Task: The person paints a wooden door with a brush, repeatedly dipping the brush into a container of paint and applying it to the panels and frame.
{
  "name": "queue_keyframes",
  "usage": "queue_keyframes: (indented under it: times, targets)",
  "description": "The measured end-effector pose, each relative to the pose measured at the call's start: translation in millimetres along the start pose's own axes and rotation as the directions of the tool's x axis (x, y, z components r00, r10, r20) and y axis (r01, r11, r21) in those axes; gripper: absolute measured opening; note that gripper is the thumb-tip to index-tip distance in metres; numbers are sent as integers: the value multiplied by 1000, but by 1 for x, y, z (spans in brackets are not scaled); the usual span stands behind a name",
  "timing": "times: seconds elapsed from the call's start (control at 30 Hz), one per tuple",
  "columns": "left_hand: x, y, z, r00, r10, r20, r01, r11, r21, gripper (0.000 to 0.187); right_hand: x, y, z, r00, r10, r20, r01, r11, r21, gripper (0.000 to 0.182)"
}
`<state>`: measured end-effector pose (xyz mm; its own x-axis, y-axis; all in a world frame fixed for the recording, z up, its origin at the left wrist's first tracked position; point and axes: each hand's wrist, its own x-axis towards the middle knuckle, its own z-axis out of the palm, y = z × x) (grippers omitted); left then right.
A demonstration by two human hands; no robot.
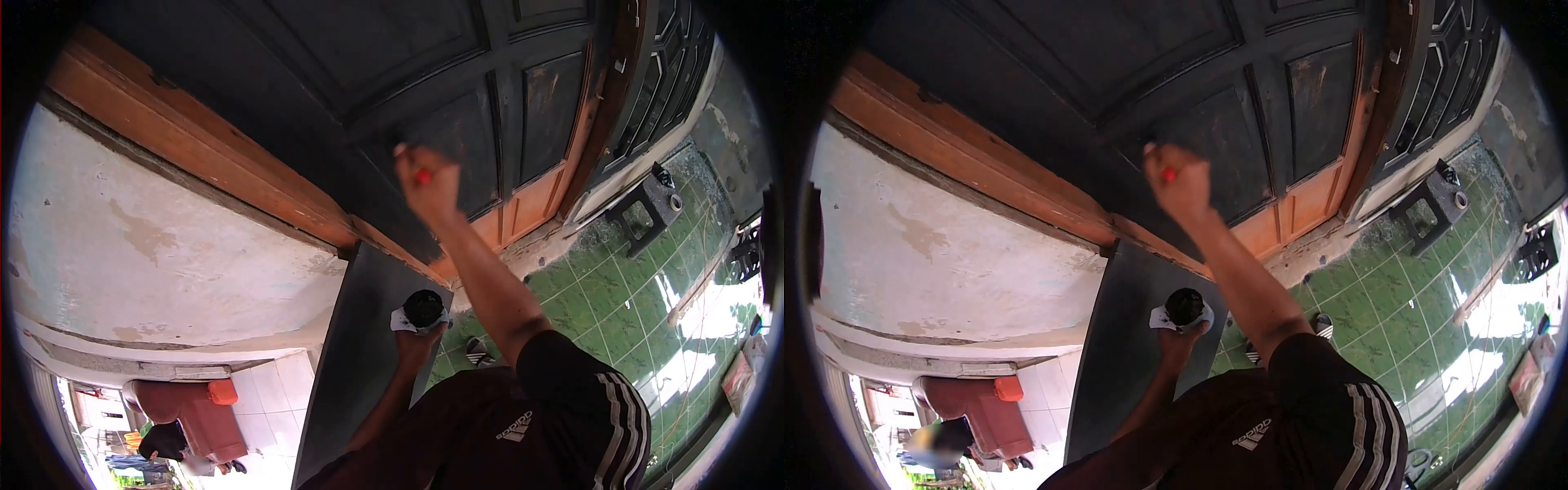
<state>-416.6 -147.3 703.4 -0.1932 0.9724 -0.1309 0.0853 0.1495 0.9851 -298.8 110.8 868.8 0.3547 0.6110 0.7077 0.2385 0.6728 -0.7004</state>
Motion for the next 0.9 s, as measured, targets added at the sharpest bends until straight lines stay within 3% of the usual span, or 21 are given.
queue_keyframes:
  times: [0.03,0.07,0.13,0.17,0.23,0.3,0.37,0.47,0.5,0.57,0.63,0.73,0.83,0.9]
  targets:
    - [3,0,2,1000,19,-18,-19,1000,9,58,-7,-11,4,989,88,118,-95,994,47,25]
    - [5,-1,4,999,37,-38,-36,999,17,58,-7,-9,5,969,204,140,-227,959,169,26]
    - [5,7,7,996,68,-52,-67,997,31,59,-8,-3,5,882,412,230,-471,793,387,27]
    - [7,11,8,995,84,-48,-83,996,35,60,2,7,-3,858,465,217,-505,690,518,29]
    - [7,14,9,991,123,-45,-121,992,42,59,25,50,-31,894,439,87,-410,725,553,26]
    - [8,9,8,984,173,-48,-171,984,47,58,48,79,-65,899,429,-93,-365,848,383,29]
    - [4,13,7,979,201,-40,-196,976,97,55,60,91,-85,882,381,-278,-333,920,206,31]
    - [5,17,14,975,208,-80,-201,976,86,51,57,65,-84,857,271,-438,-205,959,194,30]
    - [5,18,18,974,202,-102,-196,978,70,50,51,41,-74,892,270,-363,-196,954,227,29]
    - [6,21,28,966,184,-181,-174,982,68,48,26,46,-46,996,41,-75,-31,991,130,23]
    - [7,25,41,956,181,-232,-174,983,50,48,13,40,-18,990,101,100,-125,953,276,18]
    - [16,36,59,935,227,-272,-232,973,12,51,31,32,-34,916,307,260,-389,838,382,26]
    - [16,43,80,923,230,-308,-246,969,-12,52,53,61,-68,965,121,231,-185,941,282,27]
    - [16,38,94,927,211,-311,-242,968,-65,52,78,77,-99,960,175,220,-231,937,263,27]
